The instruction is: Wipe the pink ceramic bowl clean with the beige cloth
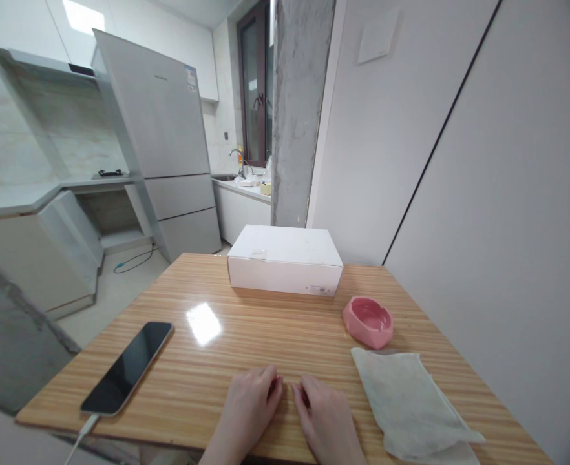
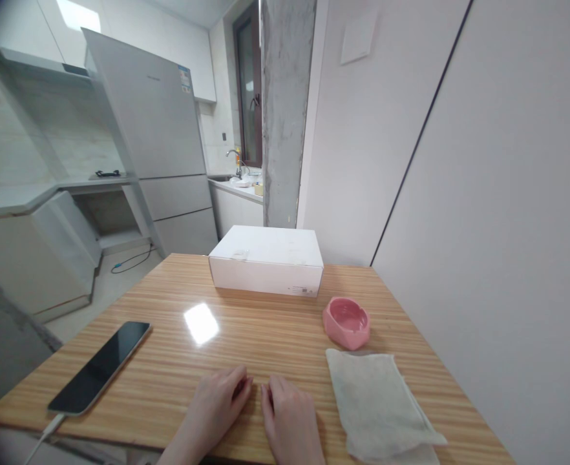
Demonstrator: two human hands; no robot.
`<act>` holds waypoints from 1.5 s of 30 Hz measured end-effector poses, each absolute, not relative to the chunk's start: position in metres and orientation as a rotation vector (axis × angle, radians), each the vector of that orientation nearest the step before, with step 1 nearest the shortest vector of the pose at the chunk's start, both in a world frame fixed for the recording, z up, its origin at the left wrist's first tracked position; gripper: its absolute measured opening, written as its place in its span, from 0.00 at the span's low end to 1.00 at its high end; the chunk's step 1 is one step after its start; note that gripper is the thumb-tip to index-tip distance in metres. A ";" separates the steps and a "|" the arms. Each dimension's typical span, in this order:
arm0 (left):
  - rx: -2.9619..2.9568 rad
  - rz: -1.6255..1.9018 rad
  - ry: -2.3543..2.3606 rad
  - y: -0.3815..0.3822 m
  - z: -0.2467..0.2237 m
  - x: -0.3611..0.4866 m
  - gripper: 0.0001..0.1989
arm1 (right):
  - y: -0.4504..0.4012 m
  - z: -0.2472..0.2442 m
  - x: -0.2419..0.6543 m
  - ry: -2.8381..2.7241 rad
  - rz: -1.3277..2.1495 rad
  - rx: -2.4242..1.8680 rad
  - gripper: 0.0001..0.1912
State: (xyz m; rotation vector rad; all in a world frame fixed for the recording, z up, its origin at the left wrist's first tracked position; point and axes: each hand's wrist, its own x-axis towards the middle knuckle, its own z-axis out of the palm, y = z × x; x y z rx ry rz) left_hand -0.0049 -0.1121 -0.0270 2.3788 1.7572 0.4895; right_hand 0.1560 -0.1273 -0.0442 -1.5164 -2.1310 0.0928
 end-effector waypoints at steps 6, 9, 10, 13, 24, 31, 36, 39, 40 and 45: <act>2.376 0.498 1.752 -0.113 -0.029 -0.006 0.11 | -0.128 -0.047 0.157 -2.127 0.100 -1.507 0.12; 2.382 0.512 1.746 -0.113 -0.028 -0.005 0.11 | -0.128 -0.047 0.157 -2.125 0.095 -1.509 0.11; 2.384 0.515 1.747 -0.113 -0.028 -0.005 0.11 | -0.128 -0.046 0.157 -2.125 0.097 -1.507 0.11; 2.384 0.511 1.750 -0.112 -0.027 -0.005 0.11 | -0.127 -0.046 0.156 -2.127 0.093 -1.495 0.12; 2.377 0.512 1.753 -0.109 -0.031 -0.005 0.11 | -0.126 -0.046 0.157 -2.113 0.062 -1.492 0.13; 2.365 0.481 1.777 -0.108 -0.027 -0.001 0.12 | -0.125 -0.048 0.158 -2.109 0.020 -1.438 0.15; 2.376 0.447 1.784 -0.108 -0.024 0.000 0.11 | -0.126 -0.047 0.158 -2.119 -0.002 -1.435 0.17; 2.384 0.434 1.779 -0.107 -0.023 0.000 0.12 | -0.125 -0.047 0.158 -2.102 -0.022 -1.437 0.18; 2.384 0.437 1.779 -0.107 -0.023 0.001 0.12 | -0.125 -0.047 0.157 -2.099 -0.029 -1.437 0.18; 2.363 0.433 1.787 -0.109 -0.027 0.000 0.12 | -0.124 -0.048 0.158 -2.114 -0.053 -1.405 0.16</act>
